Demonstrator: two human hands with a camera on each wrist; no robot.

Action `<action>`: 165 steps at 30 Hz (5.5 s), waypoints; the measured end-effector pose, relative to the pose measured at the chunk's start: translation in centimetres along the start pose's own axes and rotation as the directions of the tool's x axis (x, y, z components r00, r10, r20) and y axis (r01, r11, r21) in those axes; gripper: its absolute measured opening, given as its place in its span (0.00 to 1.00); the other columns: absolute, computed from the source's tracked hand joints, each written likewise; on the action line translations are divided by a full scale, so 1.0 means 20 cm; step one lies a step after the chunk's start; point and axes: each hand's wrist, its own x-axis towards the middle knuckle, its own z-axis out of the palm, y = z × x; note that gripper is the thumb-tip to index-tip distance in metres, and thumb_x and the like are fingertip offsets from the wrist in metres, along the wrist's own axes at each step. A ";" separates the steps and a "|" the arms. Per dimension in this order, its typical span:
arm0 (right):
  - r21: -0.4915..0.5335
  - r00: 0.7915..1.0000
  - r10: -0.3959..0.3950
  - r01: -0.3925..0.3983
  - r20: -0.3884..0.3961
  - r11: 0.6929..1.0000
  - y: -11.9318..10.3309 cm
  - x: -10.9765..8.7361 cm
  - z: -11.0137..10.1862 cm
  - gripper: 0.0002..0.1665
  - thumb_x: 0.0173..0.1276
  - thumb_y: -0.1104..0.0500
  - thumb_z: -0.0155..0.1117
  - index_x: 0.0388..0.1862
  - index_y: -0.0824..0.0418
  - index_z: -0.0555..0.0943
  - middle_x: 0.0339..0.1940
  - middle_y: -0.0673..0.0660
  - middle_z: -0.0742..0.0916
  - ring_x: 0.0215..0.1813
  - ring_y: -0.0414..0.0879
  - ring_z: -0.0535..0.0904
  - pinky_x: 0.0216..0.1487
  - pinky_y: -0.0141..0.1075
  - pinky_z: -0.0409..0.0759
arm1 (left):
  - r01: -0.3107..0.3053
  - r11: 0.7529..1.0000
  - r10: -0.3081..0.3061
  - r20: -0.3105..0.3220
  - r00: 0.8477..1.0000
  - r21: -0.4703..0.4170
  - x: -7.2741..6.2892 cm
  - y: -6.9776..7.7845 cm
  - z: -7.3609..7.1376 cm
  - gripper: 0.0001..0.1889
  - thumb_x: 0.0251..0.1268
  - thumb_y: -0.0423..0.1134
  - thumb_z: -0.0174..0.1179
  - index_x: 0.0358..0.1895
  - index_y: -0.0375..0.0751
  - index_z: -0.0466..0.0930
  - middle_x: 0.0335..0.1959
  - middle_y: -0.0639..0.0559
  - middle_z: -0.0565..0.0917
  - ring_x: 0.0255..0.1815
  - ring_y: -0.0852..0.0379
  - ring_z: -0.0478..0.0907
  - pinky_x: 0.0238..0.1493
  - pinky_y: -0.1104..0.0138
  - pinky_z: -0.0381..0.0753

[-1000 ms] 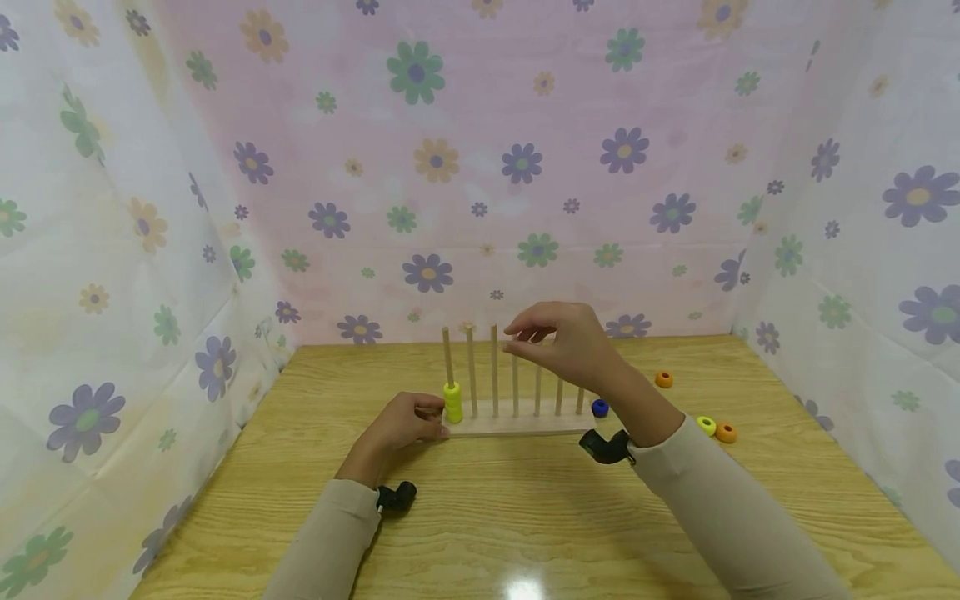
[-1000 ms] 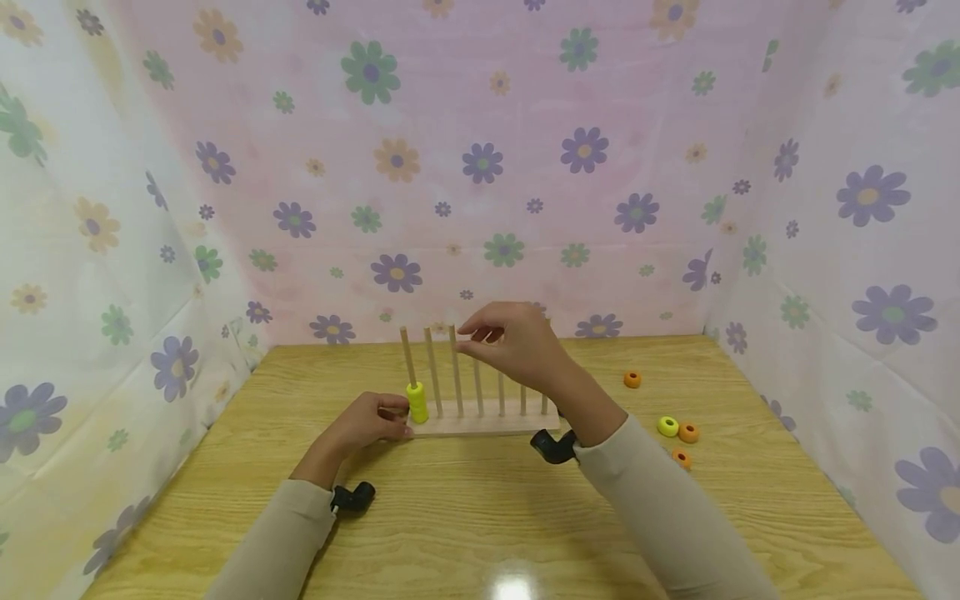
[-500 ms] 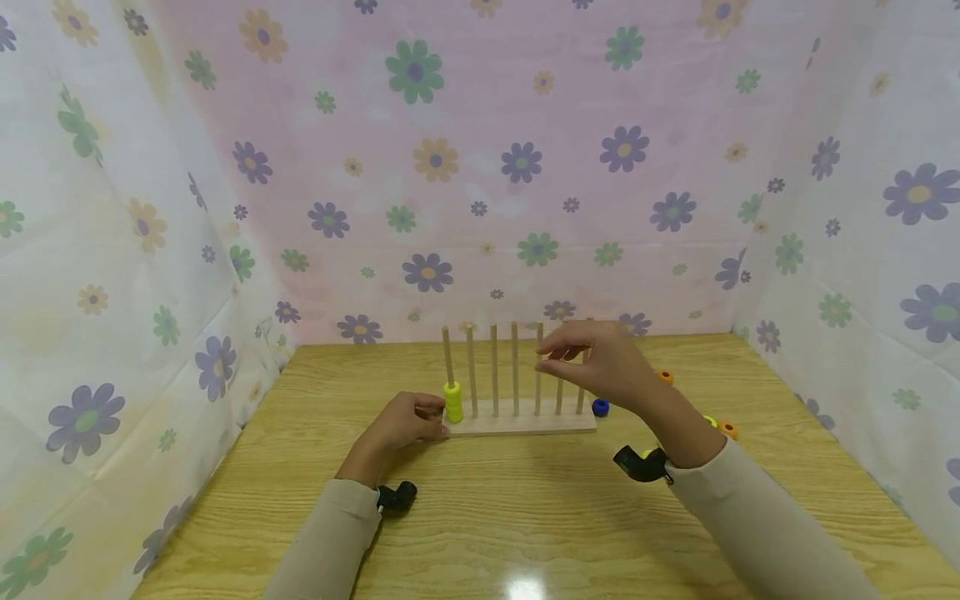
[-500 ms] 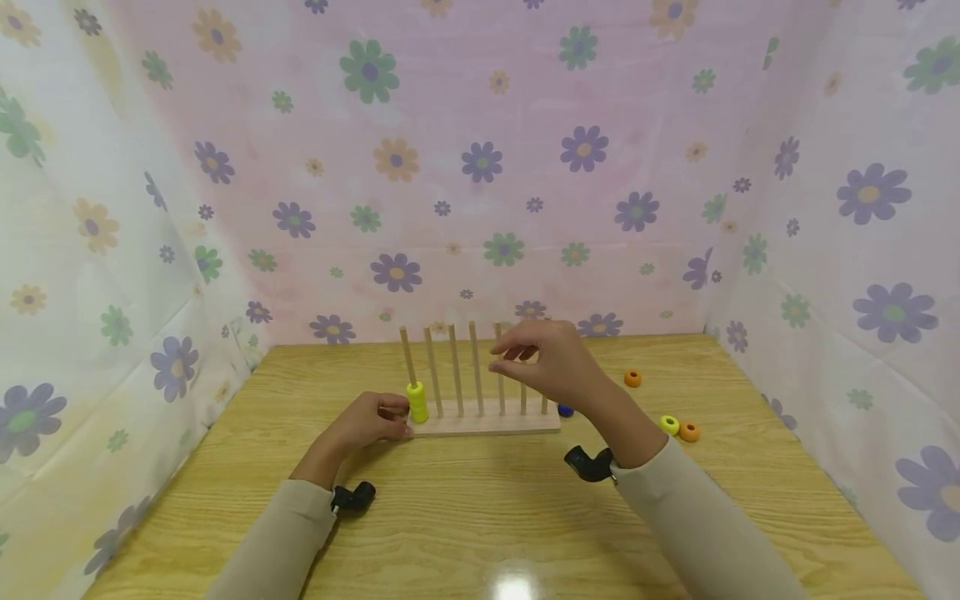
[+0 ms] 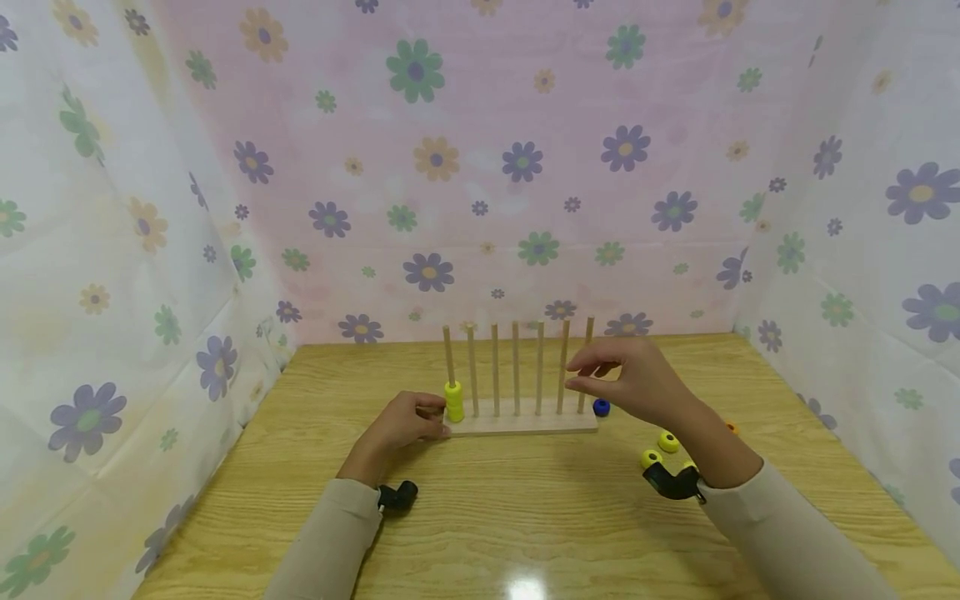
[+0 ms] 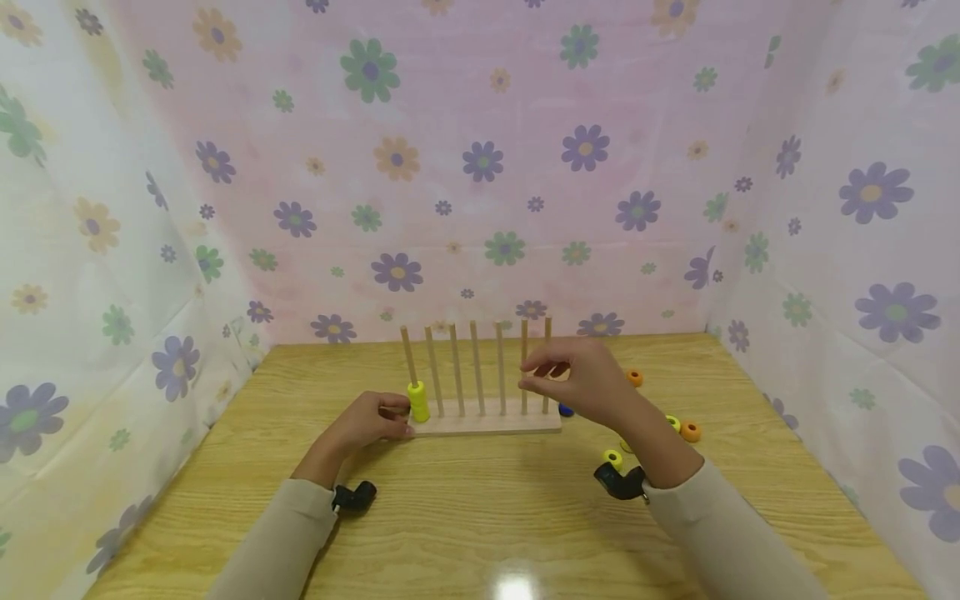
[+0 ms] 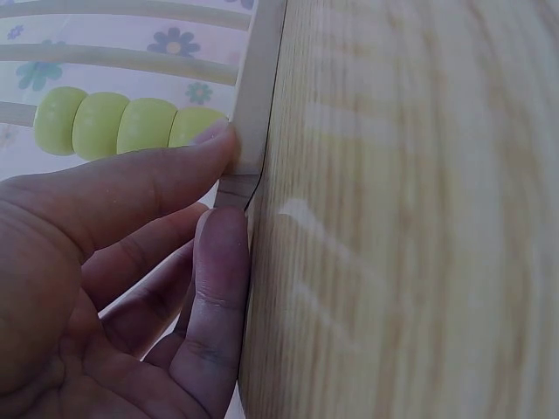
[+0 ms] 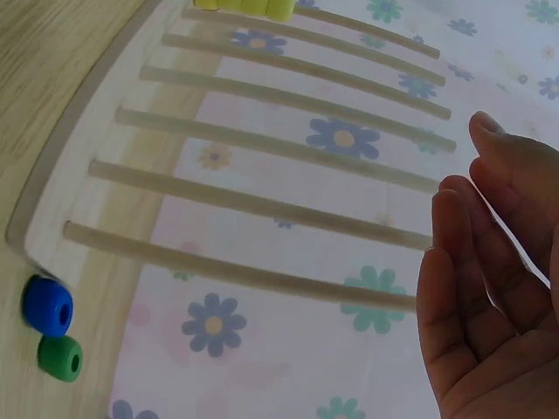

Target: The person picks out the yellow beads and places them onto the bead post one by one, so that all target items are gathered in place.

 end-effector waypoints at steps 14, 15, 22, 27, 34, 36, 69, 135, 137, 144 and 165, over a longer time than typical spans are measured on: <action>0.008 0.994 0.104 -0.105 0.040 0.994 0.06 -0.13 -0.05 0.10 0.65 0.54 0.78 0.45 0.44 0.90 0.42 0.44 0.91 0.38 0.33 0.85 0.39 0.33 0.87 | 0.005 1.000 -0.005 0.007 1.000 -0.013 0.00 0.00 0.00 0.29 0.62 0.36 0.75 0.67 0.39 0.81 0.56 0.46 0.85 0.49 0.54 0.83 0.48 0.61 0.87; 0.011 0.992 0.115 -0.115 0.043 0.993 0.06 -0.14 -0.05 0.10 0.65 0.53 0.78 0.45 0.43 0.90 0.43 0.44 0.91 0.38 0.33 0.85 0.39 0.33 0.87 | 0.004 1.000 -0.003 0.007 1.000 -0.012 0.00 0.00 0.00 0.29 0.61 0.36 0.75 0.67 0.39 0.81 0.57 0.46 0.85 0.49 0.54 0.83 0.48 0.61 0.87; -0.009 0.982 0.180 -0.179 0.053 0.984 0.11 -0.20 -0.07 0.09 0.67 0.50 0.76 0.45 0.38 0.89 0.44 0.40 0.89 0.40 0.33 0.85 0.40 0.32 0.86 | 0.018 0.999 -0.018 0.003 1.000 -0.028 0.00 -0.01 0.00 0.29 0.61 0.36 0.76 0.67 0.40 0.81 0.56 0.46 0.85 0.48 0.54 0.83 0.48 0.61 0.87; -0.018 0.974 0.212 -0.211 0.074 0.977 0.15 -0.24 -0.08 0.07 0.70 0.49 0.74 0.45 0.39 0.89 0.44 0.40 0.89 0.41 0.34 0.84 0.40 0.35 0.87 | 0.017 0.999 -0.016 0.010 1.000 -0.039 0.00 -0.02 0.00 0.30 0.61 0.36 0.76 0.67 0.38 0.80 0.56 0.45 0.85 0.49 0.53 0.82 0.48 0.61 0.87; 0.022 0.950 0.285 -0.290 0.127 0.957 0.22 -0.30 -0.10 0.06 0.73 0.49 0.71 0.47 0.40 0.89 0.47 0.44 0.89 0.43 0.36 0.84 0.43 0.34 0.86 | 0.019 0.999 -0.018 0.018 1.000 -0.049 0.00 -0.02 0.00 0.31 0.61 0.36 0.76 0.68 0.38 0.80 0.56 0.45 0.85 0.49 0.53 0.83 0.49 0.60 0.87; 0.051 0.937 0.317 -0.327 0.145 0.944 0.25 -0.31 -0.11 0.07 0.73 0.49 0.70 0.47 0.41 0.89 0.48 0.46 0.89 0.44 0.37 0.85 0.43 0.34 0.86 | 0.021 0.998 -0.020 0.021 1.000 -0.055 0.00 -0.01 0.00 0.31 0.61 0.35 0.75 0.69 0.37 0.79 0.58 0.44 0.85 0.50 0.53 0.83 0.49 0.60 0.87; 0.212 0.777 0.416 -0.558 0.472 0.802 0.60 -0.55 -0.27 0.27 0.71 0.57 0.72 0.64 0.70 0.81 0.60 0.71 0.85 0.56 0.52 0.87 0.51 0.32 0.85 | 0.005 0.999 -0.004 0.015 1.000 -0.047 -0.01 0.01 0.00 0.30 0.62 0.34 0.74 0.68 0.37 0.79 0.55 0.42 0.85 0.48 0.53 0.83 0.48 0.61 0.87; 0.034 0.761 0.481 -0.548 0.435 0.836 0.55 -0.50 -0.22 0.20 0.69 0.51 0.74 0.55 0.60 0.88 0.54 0.59 0.89 0.44 0.42 0.88 0.40 0.35 0.86 | -0.001 0.999 0.002 0.012 1.000 -0.042 0.00 -0.01 0.01 0.31 0.61 0.35 0.76 0.68 0.37 0.80 0.53 0.45 0.86 0.46 0.54 0.82 0.46 0.62 0.87; 0.027 0.767 0.483 -0.543 0.423 0.839 0.55 -0.49 -0.22 0.21 0.69 0.51 0.74 0.55 0.60 0.88 0.53 0.58 0.89 0.43 0.41 0.88 0.40 0.35 0.86 | 0.005 0.999 -0.005 0.009 1.000 -0.041 0.00 0.00 0.01 0.30 0.61 0.35 0.76 0.68 0.38 0.80 0.53 0.45 0.86 0.46 0.54 0.82 0.46 0.62 0.87; -0.009 0.806 0.468 -0.499 0.363 0.866 0.53 -0.45 -0.24 0.22 0.68 0.49 0.75 0.55 0.61 0.88 0.51 0.56 0.91 0.45 0.45 0.89 0.42 0.33 0.86 | 0.006 0.999 -0.006 0.004 1.000 -0.044 0.00 0.00 0.00 0.30 0.61 0.35 0.76 0.68 0.39 0.81 0.52 0.45 0.86 0.46 0.54 0.82 0.45 0.63 0.86; -0.081 0.833 0.478 -0.475 0.278 0.876 0.42 -0.31 -0.28 0.23 0.69 0.44 0.73 0.57 0.53 0.88 0.48 0.50 0.92 0.46 0.41 0.88 0.44 0.33 0.86 | -0.006 0.998 0.007 0.020 1.000 -0.055 -0.01 0.00 0.00 0.30 0.62 0.35 0.75 0.69 0.37 0.79 0.54 0.44 0.86 0.47 0.54 0.83 0.47 0.61 0.87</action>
